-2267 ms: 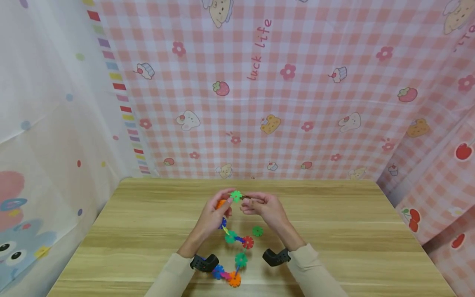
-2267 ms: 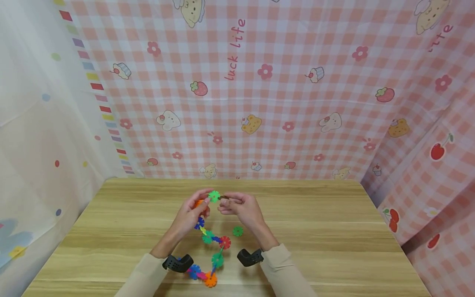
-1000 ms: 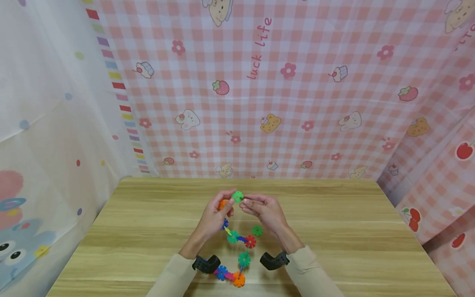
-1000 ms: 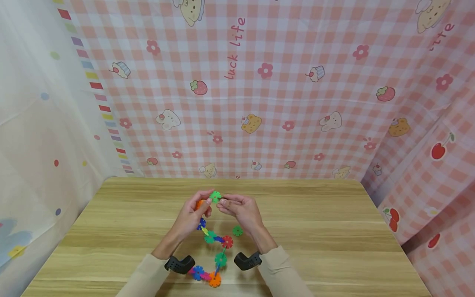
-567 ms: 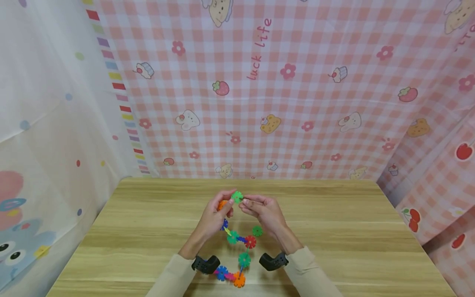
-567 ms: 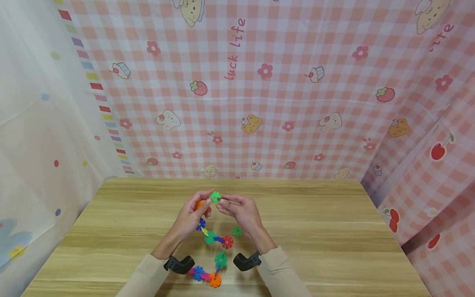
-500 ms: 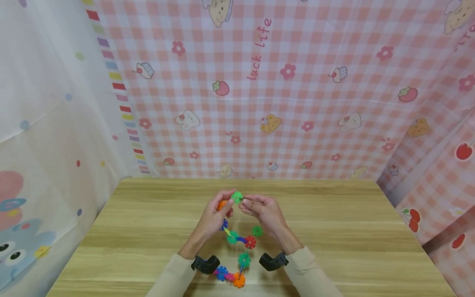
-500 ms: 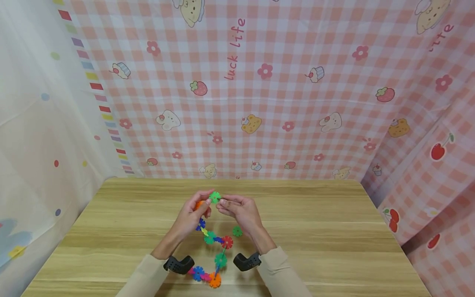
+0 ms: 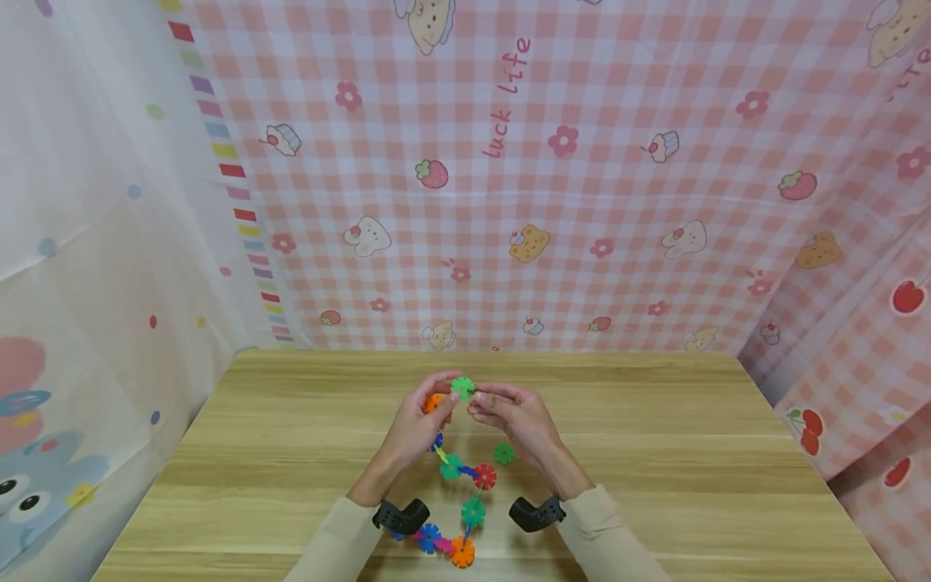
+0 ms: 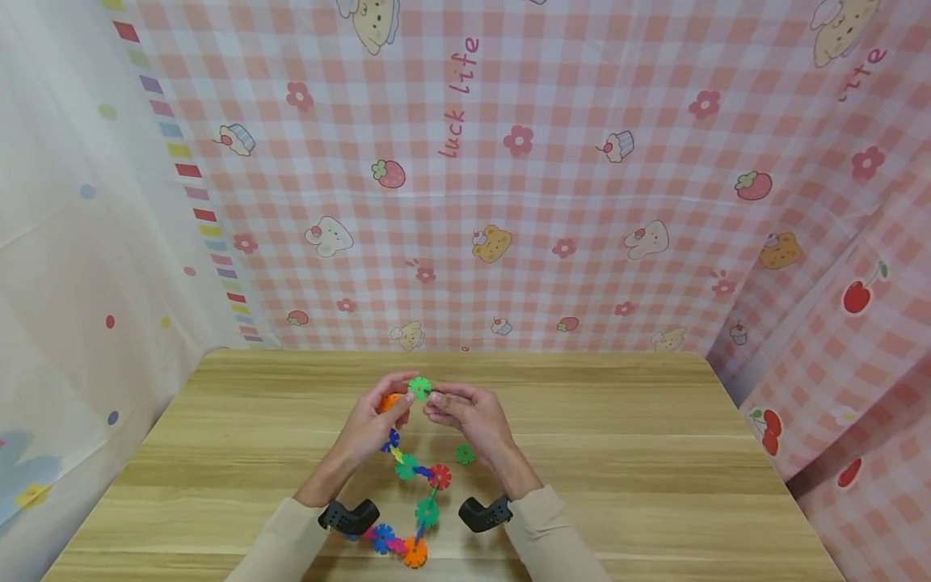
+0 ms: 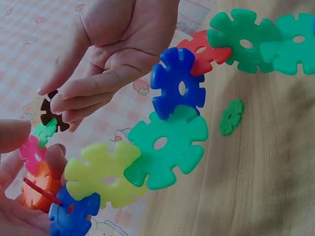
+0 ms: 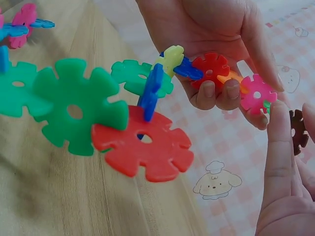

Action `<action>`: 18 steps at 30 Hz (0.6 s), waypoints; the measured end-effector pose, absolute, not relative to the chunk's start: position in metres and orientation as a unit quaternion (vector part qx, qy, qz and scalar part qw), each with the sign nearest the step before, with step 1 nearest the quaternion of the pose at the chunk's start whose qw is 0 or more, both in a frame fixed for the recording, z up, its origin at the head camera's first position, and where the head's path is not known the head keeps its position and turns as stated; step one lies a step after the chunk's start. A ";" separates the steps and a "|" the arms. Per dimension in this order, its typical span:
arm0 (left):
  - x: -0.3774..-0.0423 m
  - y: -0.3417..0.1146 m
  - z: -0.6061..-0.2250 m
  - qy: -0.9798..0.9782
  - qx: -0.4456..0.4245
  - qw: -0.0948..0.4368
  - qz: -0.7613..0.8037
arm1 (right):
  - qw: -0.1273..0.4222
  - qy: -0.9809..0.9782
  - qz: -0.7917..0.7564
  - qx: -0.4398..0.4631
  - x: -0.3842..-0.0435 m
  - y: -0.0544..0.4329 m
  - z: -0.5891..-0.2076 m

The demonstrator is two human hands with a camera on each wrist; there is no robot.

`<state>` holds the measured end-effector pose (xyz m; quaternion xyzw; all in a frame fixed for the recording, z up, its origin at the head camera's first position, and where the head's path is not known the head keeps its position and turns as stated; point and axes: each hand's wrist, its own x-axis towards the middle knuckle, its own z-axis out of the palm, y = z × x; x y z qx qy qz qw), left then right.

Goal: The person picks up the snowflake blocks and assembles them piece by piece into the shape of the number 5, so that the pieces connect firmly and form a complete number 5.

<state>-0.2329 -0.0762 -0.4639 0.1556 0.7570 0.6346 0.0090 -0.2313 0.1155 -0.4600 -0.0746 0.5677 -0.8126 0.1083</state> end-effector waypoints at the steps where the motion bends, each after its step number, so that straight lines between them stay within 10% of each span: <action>1: -0.233 -0.076 -0.464 0.756 0.155 0.008 0.636 | 0.110 0.568 -0.812 -0.076 -0.231 0.115 -0.460; 18: -0.236 -0.079 -0.463 0.765 0.115 -0.002 0.634 | 0.098 0.694 -0.713 -0.030 -0.229 0.147 -0.473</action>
